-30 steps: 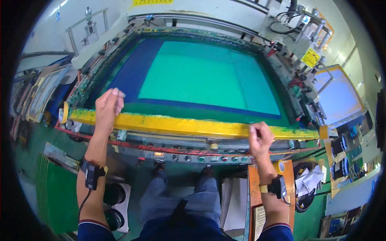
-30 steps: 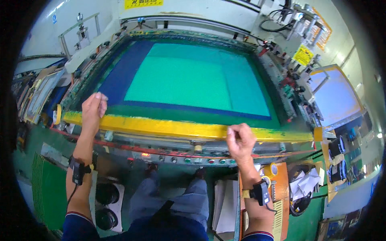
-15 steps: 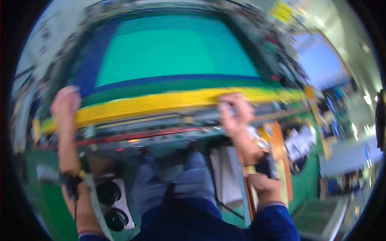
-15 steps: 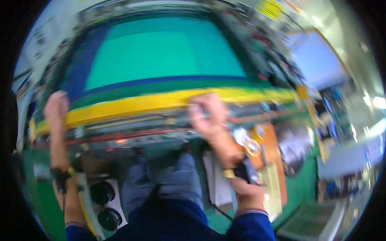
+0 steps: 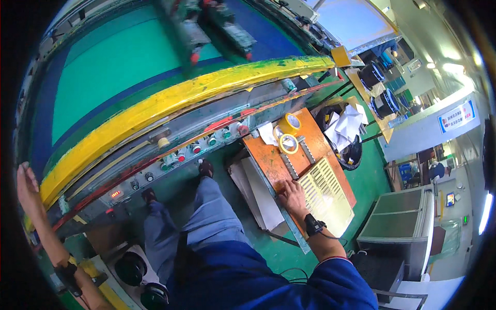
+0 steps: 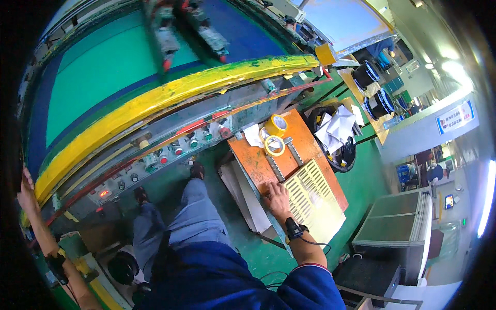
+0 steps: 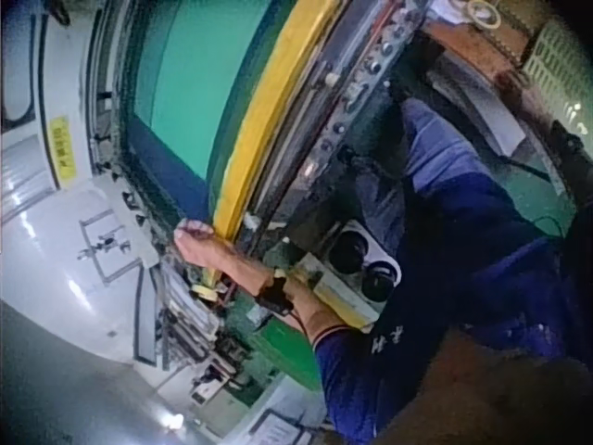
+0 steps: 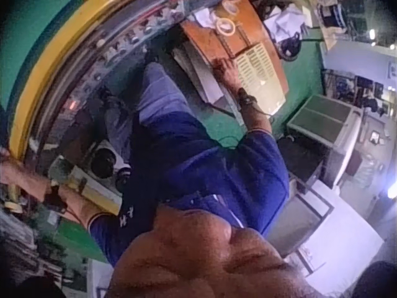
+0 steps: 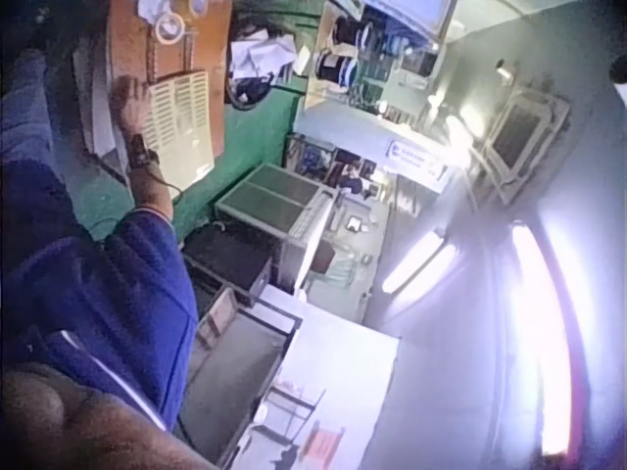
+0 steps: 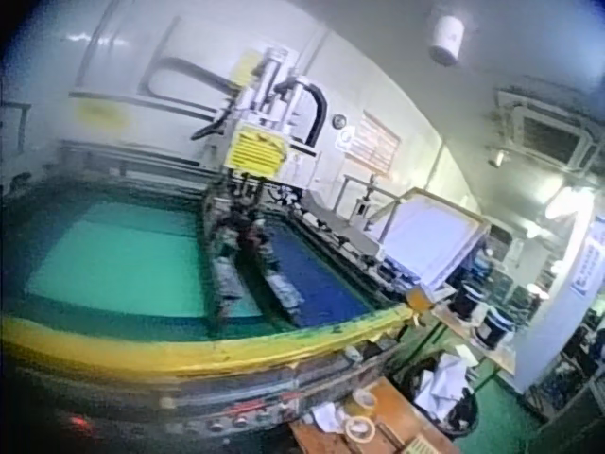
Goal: Operator loads and aligns boards into a semi-automatic screen-printing machine, then unloads and stacks them.
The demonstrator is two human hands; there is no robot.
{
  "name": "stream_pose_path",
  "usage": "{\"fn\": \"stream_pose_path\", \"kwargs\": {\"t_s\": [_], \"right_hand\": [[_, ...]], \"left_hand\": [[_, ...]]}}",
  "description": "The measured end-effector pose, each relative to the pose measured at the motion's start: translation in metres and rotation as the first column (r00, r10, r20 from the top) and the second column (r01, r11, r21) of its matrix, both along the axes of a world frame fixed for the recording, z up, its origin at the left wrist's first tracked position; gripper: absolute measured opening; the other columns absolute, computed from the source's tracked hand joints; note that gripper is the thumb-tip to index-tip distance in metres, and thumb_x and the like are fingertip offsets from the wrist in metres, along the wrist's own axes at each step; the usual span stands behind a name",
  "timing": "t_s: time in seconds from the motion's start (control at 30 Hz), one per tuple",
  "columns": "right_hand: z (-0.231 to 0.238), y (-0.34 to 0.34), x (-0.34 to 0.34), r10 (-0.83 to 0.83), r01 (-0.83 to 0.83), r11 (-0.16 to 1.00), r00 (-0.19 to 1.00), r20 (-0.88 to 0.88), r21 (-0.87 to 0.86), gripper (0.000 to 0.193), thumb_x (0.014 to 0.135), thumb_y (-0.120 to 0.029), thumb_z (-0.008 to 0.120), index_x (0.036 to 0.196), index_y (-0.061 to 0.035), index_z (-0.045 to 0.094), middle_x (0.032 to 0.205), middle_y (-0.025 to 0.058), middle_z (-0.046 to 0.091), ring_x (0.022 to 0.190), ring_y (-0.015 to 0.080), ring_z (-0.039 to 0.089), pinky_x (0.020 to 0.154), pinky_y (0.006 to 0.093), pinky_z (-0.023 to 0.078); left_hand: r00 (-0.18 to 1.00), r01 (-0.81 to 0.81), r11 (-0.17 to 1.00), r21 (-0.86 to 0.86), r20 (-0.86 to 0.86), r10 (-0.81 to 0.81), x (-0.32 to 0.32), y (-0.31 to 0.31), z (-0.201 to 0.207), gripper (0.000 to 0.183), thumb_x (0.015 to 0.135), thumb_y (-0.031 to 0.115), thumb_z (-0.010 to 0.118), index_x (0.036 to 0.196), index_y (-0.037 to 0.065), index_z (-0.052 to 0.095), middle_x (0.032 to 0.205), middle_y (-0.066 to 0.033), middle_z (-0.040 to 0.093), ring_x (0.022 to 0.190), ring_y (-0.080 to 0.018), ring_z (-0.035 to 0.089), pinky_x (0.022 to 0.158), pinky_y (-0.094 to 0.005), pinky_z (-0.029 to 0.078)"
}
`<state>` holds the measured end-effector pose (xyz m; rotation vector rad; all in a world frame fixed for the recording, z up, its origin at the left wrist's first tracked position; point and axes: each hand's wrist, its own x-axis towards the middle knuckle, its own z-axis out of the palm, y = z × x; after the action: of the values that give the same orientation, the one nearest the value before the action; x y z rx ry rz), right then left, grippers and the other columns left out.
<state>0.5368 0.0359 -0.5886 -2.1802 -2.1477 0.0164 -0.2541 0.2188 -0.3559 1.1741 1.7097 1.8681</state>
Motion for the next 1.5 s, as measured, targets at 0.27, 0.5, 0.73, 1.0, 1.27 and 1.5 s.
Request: {"fn": "stream_pose_path", "kwargs": {"t_s": [0.27, 0.5, 0.73, 1.0, 1.27, 1.5], "right_hand": [[-0.008, -0.029, 0.018, 0.056, -0.058, 0.998, 0.993, 0.106, 0.012, 0.055, 0.081, -0.027, 0.064, 0.130, -0.0072, 0.049, 0.134, 0.0092, 0.050, 0.125, 0.0326, 0.042, 0.102, 0.0471, 0.033], [-0.008, -0.030, 0.023, 0.127, -0.127, 0.991, 0.992, 0.015, 0.051, 0.046, 0.078, -0.017, 0.064, 0.122, -0.0067, 0.056, 0.129, 0.0097, 0.056, 0.121, 0.0298, 0.049, 0.096, 0.0440, 0.039], [-0.004, -0.041, 0.024, 0.136, -0.135, 0.982, 0.991, 0.003, 0.129, 0.039, 0.074, -0.010, 0.064, 0.112, -0.0050, 0.062, 0.121, 0.0099, 0.062, 0.111, 0.0259, 0.057, 0.087, 0.0407, 0.043], [0.071, -0.080, -0.062, 0.268, -0.222, 0.957, 0.926, -0.265, 0.189, 0.042, 0.066, -0.003, 0.065, 0.107, 0.0008, 0.063, 0.118, 0.0165, 0.062, 0.094, 0.0324, 0.059, 0.085, 0.0437, 0.045], [0.113, -0.094, -0.159, 0.414, -0.340, 0.909, 0.797, -0.440, 0.240, 0.035, 0.066, -0.002, 0.068, 0.100, -0.0002, 0.067, 0.114, 0.0164, 0.062, 0.093, 0.0330, 0.058, 0.081, 0.0414, 0.049], [0.126, -0.090, -0.126, 0.384, -0.231, 0.883, 0.855, -0.348, 0.408, 0.048, 0.084, -0.026, 0.064, 0.126, -0.0047, 0.053, 0.130, 0.0179, 0.052, 0.111, 0.0362, 0.052, 0.095, 0.0450, 0.042]], "left_hand": [[0.991, 0.127, 0.992, -0.013, 0.043, -0.126, -0.007, -0.013, 0.014, 0.030, 0.099, 0.031, 0.048, 0.109, 0.005, 0.059, 0.081, 0.0034, 0.050, 0.069, -0.0038, 0.041, 0.059, -0.0197, 0.029], [0.918, 0.390, 0.918, 0.074, 0.052, -0.394, 0.115, -0.061, 0.040, 0.036, 0.098, 0.039, 0.045, 0.106, 0.004, 0.053, 0.074, 0.0011, 0.042, 0.063, -0.0073, 0.037, 0.055, -0.0218, 0.029], [0.555, 0.814, 0.520, -0.258, 0.086, -0.827, 0.264, -0.073, 0.011, 0.037, 0.089, 0.037, 0.059, 0.093, 0.001, 0.062, 0.072, -0.0061, 0.058, 0.062, -0.0131, 0.056, 0.056, -0.0232, 0.045], [-0.087, 0.891, -0.200, -0.409, 0.279, -0.956, 0.420, -0.070, -0.107, 0.028, 0.092, 0.022, 0.060, 0.110, 0.001, 0.064, 0.105, -0.0094, 0.067, 0.097, -0.0164, 0.062, 0.087, -0.0329, 0.050], [-0.187, 0.964, -0.258, 0.058, 0.840, -0.509, 0.565, -0.135, -0.208, 0.032, 0.090, 0.020, 0.058, 0.107, -0.006, 0.063, 0.097, -0.0092, 0.067, 0.084, -0.0171, 0.061, 0.074, -0.0313, 0.049], [-0.128, 0.984, -0.172, -0.049, 0.474, -0.871, 0.520, -0.110, -0.142, 0.019, 0.093, 0.011, 0.054, 0.105, -0.003, 0.059, 0.087, -0.0016, 0.060, 0.086, -0.0084, 0.052, 0.076, -0.0294, 0.045]]}}
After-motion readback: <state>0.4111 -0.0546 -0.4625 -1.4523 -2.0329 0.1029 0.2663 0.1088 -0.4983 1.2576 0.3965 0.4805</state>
